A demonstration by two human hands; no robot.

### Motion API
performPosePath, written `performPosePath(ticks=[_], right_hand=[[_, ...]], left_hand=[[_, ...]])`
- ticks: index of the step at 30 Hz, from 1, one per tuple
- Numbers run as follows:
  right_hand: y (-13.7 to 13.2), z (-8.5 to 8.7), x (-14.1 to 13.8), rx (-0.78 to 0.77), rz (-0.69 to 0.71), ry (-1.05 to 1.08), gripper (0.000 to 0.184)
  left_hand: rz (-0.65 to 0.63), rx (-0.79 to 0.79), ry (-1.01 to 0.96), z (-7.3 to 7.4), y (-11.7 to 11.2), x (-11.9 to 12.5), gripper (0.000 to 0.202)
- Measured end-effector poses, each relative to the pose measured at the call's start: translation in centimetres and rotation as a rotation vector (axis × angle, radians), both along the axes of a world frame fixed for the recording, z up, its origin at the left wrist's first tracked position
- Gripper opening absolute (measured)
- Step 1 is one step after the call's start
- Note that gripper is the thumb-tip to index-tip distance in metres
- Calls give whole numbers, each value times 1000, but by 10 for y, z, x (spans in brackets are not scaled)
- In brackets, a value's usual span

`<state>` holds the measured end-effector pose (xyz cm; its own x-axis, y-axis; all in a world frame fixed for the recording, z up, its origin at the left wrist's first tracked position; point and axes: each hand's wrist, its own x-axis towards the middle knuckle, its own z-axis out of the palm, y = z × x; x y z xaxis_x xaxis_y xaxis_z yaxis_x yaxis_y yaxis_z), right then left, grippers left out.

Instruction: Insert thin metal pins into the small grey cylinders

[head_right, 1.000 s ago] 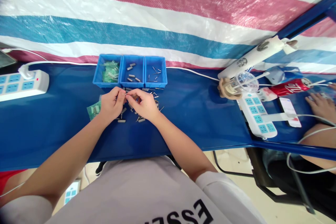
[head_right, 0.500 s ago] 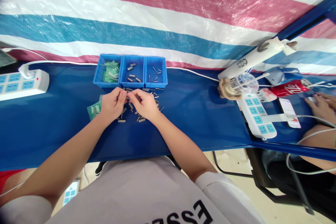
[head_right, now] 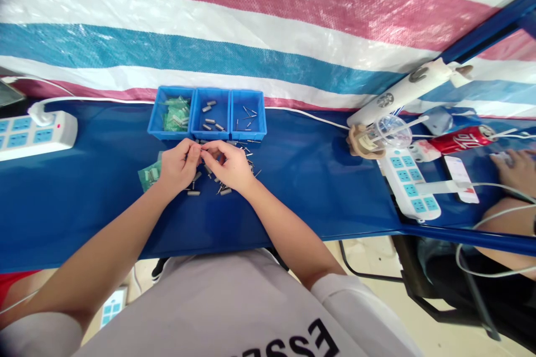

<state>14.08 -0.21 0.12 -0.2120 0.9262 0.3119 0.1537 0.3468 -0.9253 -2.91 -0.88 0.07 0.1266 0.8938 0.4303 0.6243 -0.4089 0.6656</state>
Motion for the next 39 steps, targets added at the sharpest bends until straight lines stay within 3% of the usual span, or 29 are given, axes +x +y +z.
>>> performPosePath(ticks=[39], right_hand=[[2, -1, 2, -23, -23, -59, 18]], left_hand=[[-33, -106, 23, -1, 2, 0, 34]])
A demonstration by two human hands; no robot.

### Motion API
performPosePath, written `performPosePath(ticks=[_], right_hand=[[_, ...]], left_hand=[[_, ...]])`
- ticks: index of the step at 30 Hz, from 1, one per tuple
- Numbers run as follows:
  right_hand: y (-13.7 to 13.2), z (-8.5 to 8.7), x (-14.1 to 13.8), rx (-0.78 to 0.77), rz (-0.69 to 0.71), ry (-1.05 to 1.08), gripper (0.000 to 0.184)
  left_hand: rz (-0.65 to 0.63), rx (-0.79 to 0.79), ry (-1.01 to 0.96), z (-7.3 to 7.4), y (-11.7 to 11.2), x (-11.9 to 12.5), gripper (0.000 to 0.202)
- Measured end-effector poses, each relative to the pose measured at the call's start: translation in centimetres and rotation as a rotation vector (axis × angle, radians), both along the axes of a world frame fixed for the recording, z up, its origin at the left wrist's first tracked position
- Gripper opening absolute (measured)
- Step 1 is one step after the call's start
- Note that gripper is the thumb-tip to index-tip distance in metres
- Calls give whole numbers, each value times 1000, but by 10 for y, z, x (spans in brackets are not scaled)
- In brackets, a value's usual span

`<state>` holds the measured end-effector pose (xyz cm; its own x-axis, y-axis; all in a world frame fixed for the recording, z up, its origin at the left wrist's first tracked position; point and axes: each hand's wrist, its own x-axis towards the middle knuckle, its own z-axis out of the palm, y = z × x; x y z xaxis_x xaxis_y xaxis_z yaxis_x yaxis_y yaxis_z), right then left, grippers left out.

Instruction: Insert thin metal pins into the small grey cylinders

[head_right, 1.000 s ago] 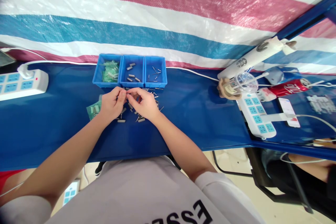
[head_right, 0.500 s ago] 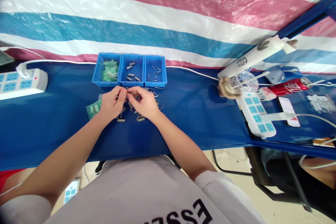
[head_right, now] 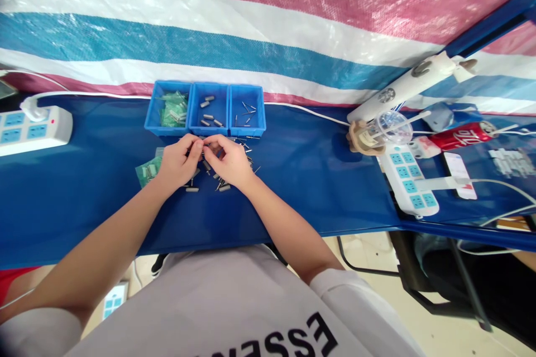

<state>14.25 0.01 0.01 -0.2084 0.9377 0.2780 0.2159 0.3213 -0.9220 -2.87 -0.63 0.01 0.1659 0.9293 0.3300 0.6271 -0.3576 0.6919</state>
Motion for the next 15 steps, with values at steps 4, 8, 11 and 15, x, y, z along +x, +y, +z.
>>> performPosePath(ticks=[4, 8, 11, 15], right_hand=[[0, -1, 1, -22, 9, -12, 19], [0, -1, 1, -38, 27, -13, 19], [1, -2, 1, -53, 31, -19, 20], [2, -4, 2, -70, 37, -32, 20]], left_hand=[[-4, -19, 11, 1, 1, 0, 34], [-18, -34, 19, 2, 1, 0, 33], [-25, -38, 35, 2, 1, -1, 33], [-29, -61, 68, 2, 1, -1, 34]])
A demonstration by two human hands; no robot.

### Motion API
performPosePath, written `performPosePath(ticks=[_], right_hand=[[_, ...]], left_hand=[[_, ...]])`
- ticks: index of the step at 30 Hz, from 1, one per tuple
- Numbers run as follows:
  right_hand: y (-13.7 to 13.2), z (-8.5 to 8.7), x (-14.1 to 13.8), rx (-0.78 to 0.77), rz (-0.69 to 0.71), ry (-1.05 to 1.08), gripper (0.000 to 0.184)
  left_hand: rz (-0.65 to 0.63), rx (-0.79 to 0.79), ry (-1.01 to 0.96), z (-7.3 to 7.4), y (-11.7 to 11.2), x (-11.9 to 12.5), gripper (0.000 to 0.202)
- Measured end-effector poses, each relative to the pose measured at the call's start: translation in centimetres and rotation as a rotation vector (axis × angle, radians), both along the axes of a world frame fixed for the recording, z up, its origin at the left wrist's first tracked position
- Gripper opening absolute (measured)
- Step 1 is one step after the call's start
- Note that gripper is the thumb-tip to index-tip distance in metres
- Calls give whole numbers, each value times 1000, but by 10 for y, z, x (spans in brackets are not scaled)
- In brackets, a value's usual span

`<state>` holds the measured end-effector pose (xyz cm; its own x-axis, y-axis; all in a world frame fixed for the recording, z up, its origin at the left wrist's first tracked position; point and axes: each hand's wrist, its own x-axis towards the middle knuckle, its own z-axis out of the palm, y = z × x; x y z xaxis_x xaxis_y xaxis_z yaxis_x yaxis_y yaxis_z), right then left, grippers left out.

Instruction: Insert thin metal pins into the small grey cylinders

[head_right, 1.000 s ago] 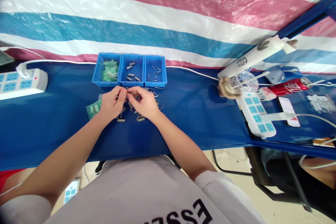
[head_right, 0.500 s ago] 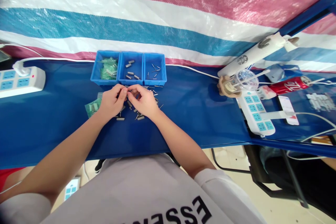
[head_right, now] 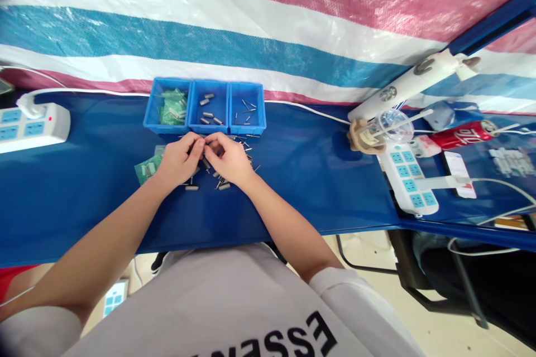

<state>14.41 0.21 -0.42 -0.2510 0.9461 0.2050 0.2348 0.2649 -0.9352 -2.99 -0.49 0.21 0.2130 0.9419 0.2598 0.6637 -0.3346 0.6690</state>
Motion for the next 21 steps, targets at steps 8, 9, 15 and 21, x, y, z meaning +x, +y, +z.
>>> performPosePath(ticks=[8, 9, 15, 21], right_hand=[[0, 1, 1, -14, 4, -15, 18], [0, 1, 1, -16, 5, -18, 18], [0, 0, 1, -15, 12, -11, 18], [0, 1, 1, -14, 12, -20, 18]], left_hand=[[-4, -9, 44, -1, 2, 0, 33], [-6, -8, 48, -1, 2, 0, 32], [-13, -1, 49, 0, 1, -1, 32], [-21, -1, 45, 0, 1, 0, 31]])
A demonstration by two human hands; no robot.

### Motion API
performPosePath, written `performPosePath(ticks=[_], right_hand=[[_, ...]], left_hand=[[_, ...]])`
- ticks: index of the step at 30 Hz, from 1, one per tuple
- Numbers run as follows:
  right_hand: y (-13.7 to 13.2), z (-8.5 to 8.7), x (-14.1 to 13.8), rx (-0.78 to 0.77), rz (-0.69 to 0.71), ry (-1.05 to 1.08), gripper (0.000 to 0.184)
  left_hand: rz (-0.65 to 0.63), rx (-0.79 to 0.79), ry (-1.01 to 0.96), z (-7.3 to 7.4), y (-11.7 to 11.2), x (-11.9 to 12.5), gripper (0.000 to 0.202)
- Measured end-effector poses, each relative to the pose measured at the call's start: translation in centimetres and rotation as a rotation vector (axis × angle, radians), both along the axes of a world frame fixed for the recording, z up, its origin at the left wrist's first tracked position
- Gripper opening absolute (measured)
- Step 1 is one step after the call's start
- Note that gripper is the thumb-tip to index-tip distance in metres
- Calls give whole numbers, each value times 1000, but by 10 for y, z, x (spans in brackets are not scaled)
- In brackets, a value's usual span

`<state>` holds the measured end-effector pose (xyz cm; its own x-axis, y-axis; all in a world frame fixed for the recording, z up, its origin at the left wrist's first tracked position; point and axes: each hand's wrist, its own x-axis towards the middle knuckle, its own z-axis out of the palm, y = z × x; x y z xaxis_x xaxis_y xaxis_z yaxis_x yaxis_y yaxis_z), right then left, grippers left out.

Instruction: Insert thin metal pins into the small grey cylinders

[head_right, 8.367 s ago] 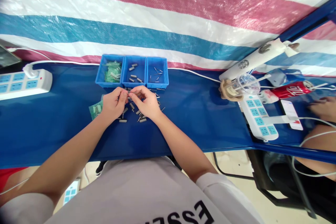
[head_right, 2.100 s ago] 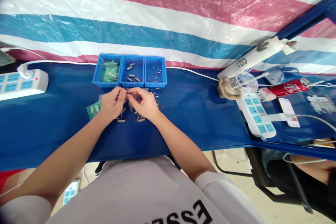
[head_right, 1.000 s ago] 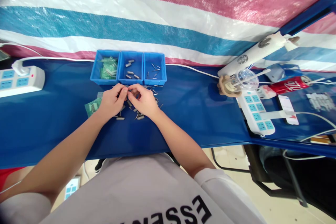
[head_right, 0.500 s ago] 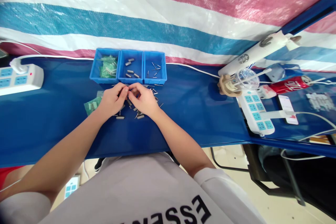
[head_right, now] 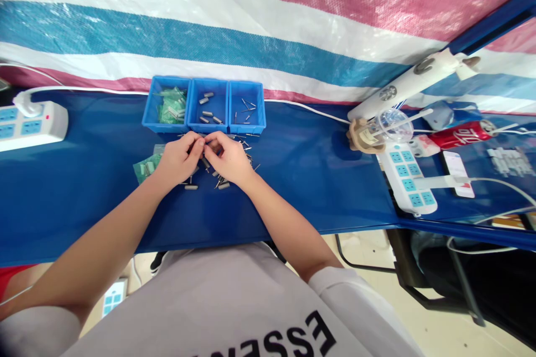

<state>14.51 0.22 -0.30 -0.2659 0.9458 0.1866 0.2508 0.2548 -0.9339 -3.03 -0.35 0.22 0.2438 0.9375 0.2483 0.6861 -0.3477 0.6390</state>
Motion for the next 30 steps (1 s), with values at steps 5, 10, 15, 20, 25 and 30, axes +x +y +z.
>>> performPosePath(ticks=[5, 10, 15, 20, 25, 30], right_hand=[[-1, -1, 1, -3, 2, -4, 18], [0, -1, 1, 11, 9, -12, 17], [0, -1, 0, 8, 4, -18, 17], [0, -2, 1, 7, 8, -19, 18], [0, -2, 1, 9, 8, -26, 18], [0, -2, 1, 6, 15, -27, 18]], left_hand=[[8, -3, 5, 1, 0, 0, 30], [3, -11, 5, 1, -1, 0, 30], [6, -7, 18, 1, 0, 1, 30], [8, -15, 17, 2, 0, 0, 30], [3, -14, 7, 2, -1, 0, 29], [-1, -2, 7, 1, 0, 0, 29]])
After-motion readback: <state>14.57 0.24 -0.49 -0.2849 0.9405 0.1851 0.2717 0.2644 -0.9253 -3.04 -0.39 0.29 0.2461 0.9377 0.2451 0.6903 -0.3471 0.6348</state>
